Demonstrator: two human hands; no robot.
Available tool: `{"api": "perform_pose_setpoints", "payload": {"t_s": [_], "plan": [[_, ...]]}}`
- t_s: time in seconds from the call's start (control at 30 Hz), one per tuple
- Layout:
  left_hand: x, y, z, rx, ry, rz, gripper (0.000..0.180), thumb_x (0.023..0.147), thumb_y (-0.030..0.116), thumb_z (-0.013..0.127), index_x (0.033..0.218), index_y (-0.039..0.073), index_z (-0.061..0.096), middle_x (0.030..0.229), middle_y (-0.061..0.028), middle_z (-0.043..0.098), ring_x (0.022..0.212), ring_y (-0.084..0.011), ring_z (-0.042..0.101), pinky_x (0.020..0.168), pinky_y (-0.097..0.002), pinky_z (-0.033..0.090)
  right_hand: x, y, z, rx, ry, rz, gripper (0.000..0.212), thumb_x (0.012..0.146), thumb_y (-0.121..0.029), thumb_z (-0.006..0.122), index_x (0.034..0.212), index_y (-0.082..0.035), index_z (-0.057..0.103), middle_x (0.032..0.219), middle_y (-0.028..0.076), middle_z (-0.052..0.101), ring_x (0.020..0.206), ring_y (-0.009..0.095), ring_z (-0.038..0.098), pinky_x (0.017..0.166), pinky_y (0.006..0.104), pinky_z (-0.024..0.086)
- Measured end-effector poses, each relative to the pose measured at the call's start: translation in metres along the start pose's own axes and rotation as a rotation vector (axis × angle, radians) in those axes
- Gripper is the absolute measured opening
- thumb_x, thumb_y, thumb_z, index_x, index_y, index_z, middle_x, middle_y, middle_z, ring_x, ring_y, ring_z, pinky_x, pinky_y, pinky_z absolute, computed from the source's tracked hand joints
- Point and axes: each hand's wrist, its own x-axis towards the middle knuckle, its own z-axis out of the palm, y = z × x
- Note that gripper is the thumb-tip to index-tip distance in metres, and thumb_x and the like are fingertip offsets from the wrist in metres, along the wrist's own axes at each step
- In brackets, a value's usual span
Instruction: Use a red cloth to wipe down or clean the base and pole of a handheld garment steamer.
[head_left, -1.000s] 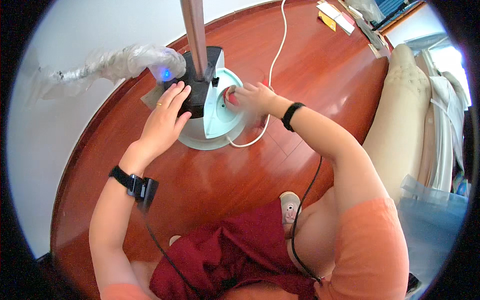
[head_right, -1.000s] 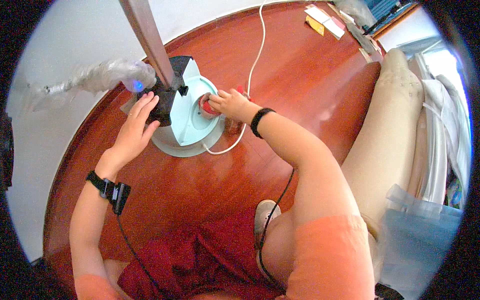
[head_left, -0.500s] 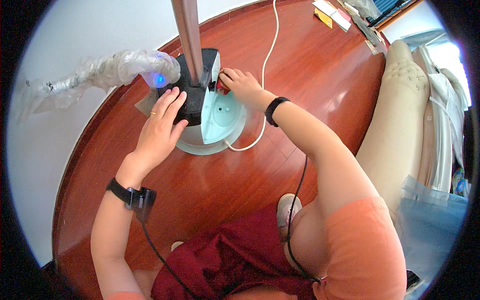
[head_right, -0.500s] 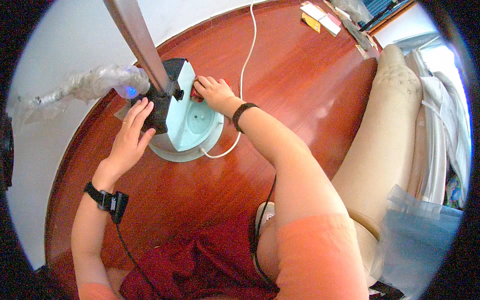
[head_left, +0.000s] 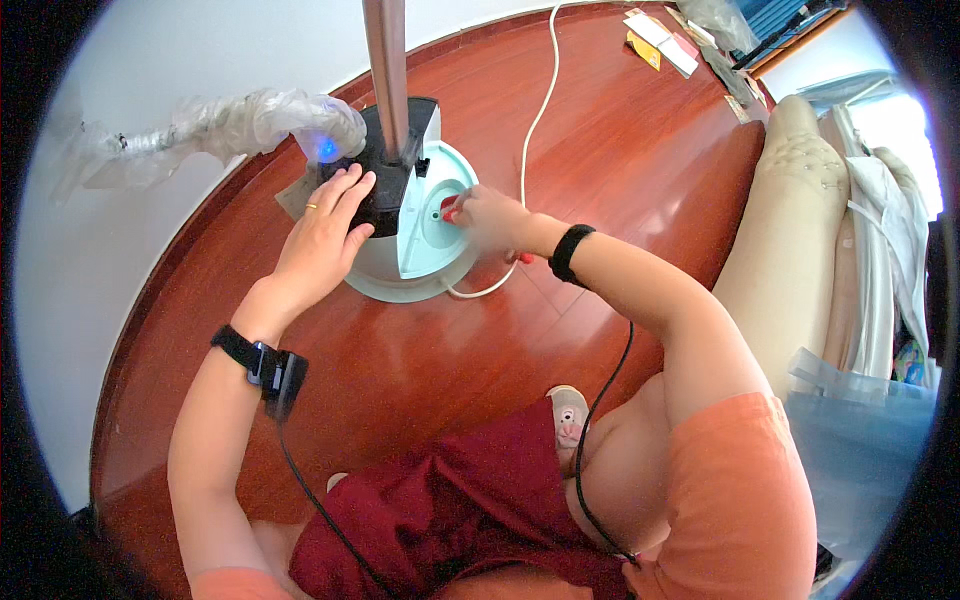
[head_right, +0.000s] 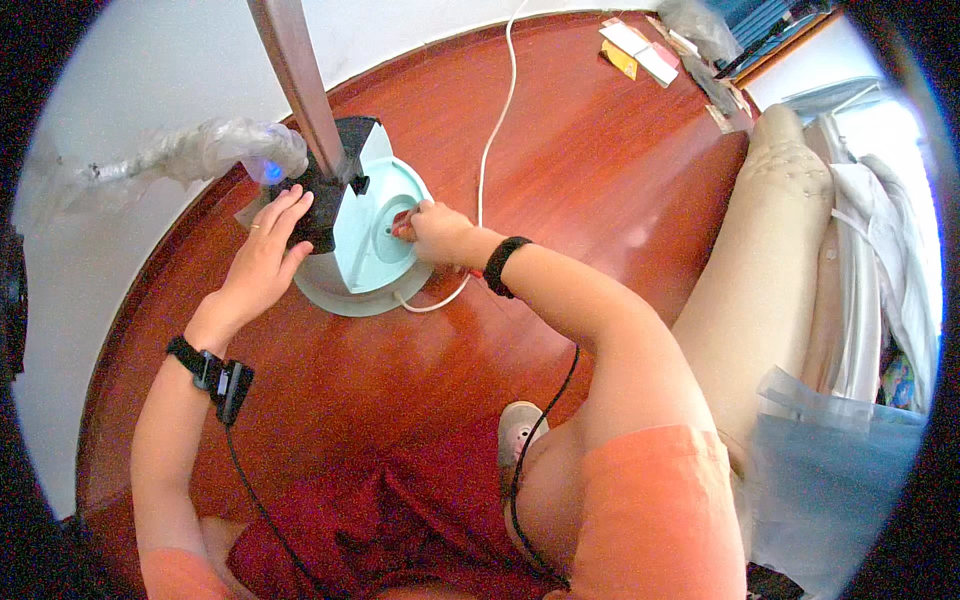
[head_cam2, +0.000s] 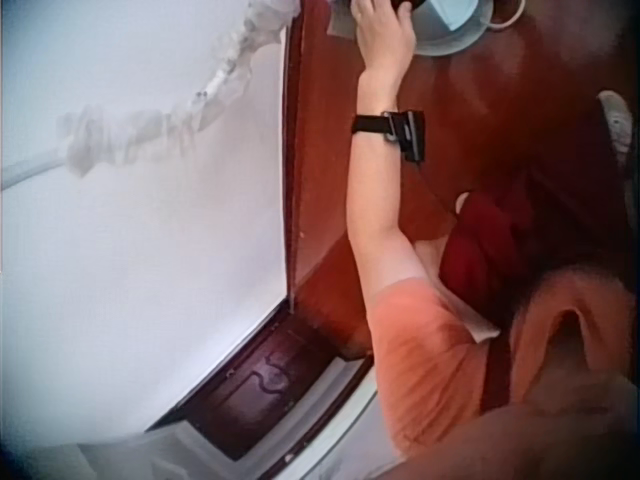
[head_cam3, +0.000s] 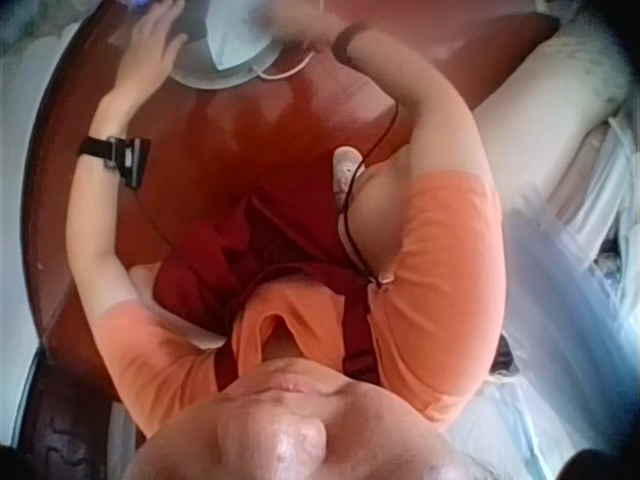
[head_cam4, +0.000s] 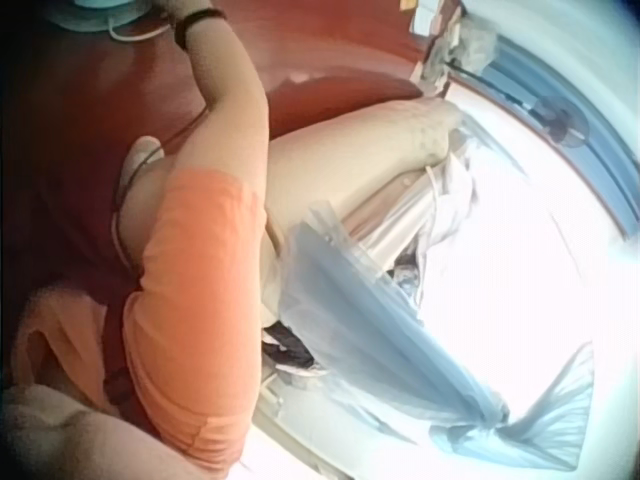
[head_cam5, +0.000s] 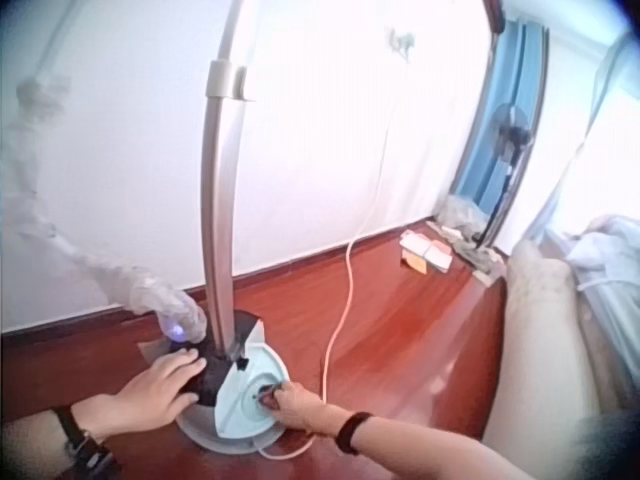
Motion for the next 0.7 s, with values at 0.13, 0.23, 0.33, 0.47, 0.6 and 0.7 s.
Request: {"api": "perform_pose_setpoints", "payload": {"t_s": [0.13,0.23,0.33,0.47,0.6,0.7], "plan": [[-0.002,-0.004,0.003,0.032,0.010,0.005,0.053,0.081,0.009,0.054,0.129,0.009,0.033,0.133,-0.0131,0.031,0.122,-0.0322,0.030,0.101,-0.0393,0.028,-0.015,-0.025,0.019,-0.014,-0.039,-0.077,0.020,0.075,-0.013,0.048,0.078,0.004,0.058,0.094,0.025,0.054,0.086,0.037,0.051,0.080,0.0385,0.043],[-0.002,-0.003,0.004,0.027,0.011,-0.003,0.053,0.080,0.009,0.054,0.129,0.009,0.033,0.133,-0.0129,0.031,0.122,-0.0326,0.031,0.101,-0.0392,0.028,-0.035,-0.064,0.015,0.310,-0.026,-0.110,0.015,0.072,-0.008,0.047,0.069,0.006,0.053,0.080,0.020,0.056,0.073,0.032,0.056,0.061,0.0391,0.047],[-0.001,-0.004,0.003,0.054,0.039,0.021,0.050,0.081,0.010,0.055,0.126,0.007,0.035,0.131,-0.0131,0.034,0.120,-0.0331,0.033,0.099,-0.0398,0.032,-0.045,-0.104,-0.016,0.557,-0.500,-0.132,0.017,0.070,-0.006,0.046,0.076,0.006,0.055,0.070,0.015,0.058,0.066,0.027,0.057,0.055,0.0353,0.047],[0.001,0.001,0.003,0.054,0.034,0.020,0.050,0.080,0.010,0.055,0.126,0.007,0.035,0.131,-0.0135,0.034,0.120,-0.0334,0.033,0.098,-0.0400,0.032,-0.015,-0.075,0.011,0.707,-0.196,-0.079,0.030,0.070,-0.005,0.043,0.096,0.004,0.057,0.067,0.012,0.060,0.067,0.022,0.059,0.058,0.0315,0.048],[0.003,0.000,0.005,0.037,0.054,0.043,0.051,0.081,0.010,0.055,0.127,0.008,0.034,0.132,-0.0130,0.033,0.120,-0.0334,0.033,0.098,-0.0401,0.032,0.005,-0.049,0.007,0.834,0.483,0.224,0.023,0.074,-0.005,0.044,0.092,0.003,0.055,0.089,0.021,0.055,0.080,0.031,0.056,0.075,0.0381,0.045],[0.000,-0.002,0.005,0.043,0.051,0.027,0.051,0.081,0.010,0.055,0.127,0.008,0.034,0.132,-0.0127,0.033,0.120,-0.0336,0.033,0.098,-0.0402,0.032,0.004,-0.054,0.020,0.398,0.716,0.198,0.024,0.076,-0.006,0.046,0.097,0.005,0.050,0.095,0.023,0.048,0.086,0.035,0.051,0.080,0.0390,0.043]]}}
